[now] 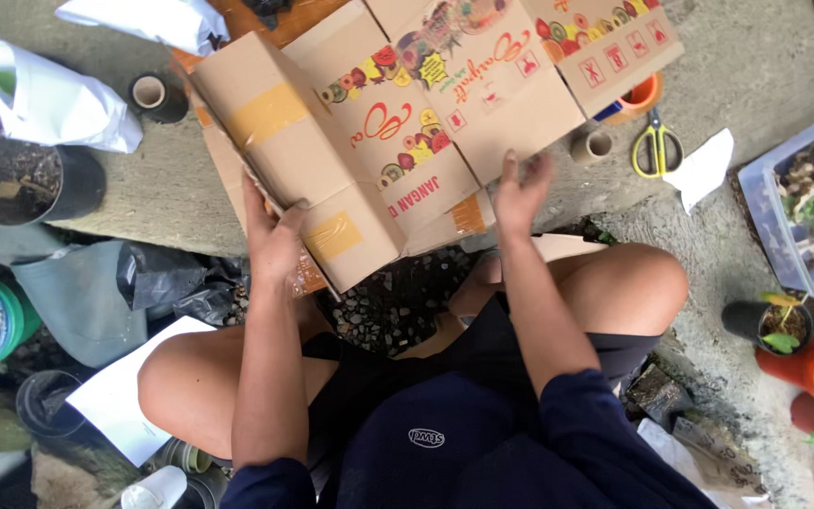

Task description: The person sits on the ground and packs green vegetables into a small cardboard box. They fold the flaps, apply packing tape to seal the box, and then place the sealed box inside a larger printed cardboard box. The person uses scissors to cut tape and a tape dispenser to apply it.

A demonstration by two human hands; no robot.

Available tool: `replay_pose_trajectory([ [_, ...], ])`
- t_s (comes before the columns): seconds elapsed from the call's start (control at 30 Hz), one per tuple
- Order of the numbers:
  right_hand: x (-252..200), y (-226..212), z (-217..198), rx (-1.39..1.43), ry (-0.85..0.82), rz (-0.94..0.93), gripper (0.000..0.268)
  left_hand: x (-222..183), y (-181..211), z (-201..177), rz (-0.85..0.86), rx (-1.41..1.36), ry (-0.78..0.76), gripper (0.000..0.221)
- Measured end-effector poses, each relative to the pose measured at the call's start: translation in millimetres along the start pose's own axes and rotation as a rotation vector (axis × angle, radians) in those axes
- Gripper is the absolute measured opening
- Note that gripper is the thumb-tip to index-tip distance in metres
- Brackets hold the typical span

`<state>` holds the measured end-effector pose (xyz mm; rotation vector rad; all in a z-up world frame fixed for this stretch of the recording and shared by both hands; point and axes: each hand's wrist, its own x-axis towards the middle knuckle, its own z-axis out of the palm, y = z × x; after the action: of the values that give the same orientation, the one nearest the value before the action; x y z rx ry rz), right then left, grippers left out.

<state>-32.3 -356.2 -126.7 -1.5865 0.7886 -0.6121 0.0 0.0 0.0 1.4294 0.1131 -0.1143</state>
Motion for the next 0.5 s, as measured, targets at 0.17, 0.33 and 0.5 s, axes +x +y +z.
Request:
replay_pose_trajectory([
  [0.17, 34, -7, 0, 0.010, -0.193, -0.162, 0.050, -5, -5, 2, 0.040, 0.018, 0.047, 0.094],
  [0.33, 41, -37, -11, -0.133, -0.310, -0.144, 0.044, 0, -9, 3, 0.012, 0.003, 0.082, 0.091],
  [0.5, 85, -35, -64, -1.024, -0.827, -0.099, 0.031, -1, -9, 0, 0.048, 0.004, 0.035, 0.090],
])
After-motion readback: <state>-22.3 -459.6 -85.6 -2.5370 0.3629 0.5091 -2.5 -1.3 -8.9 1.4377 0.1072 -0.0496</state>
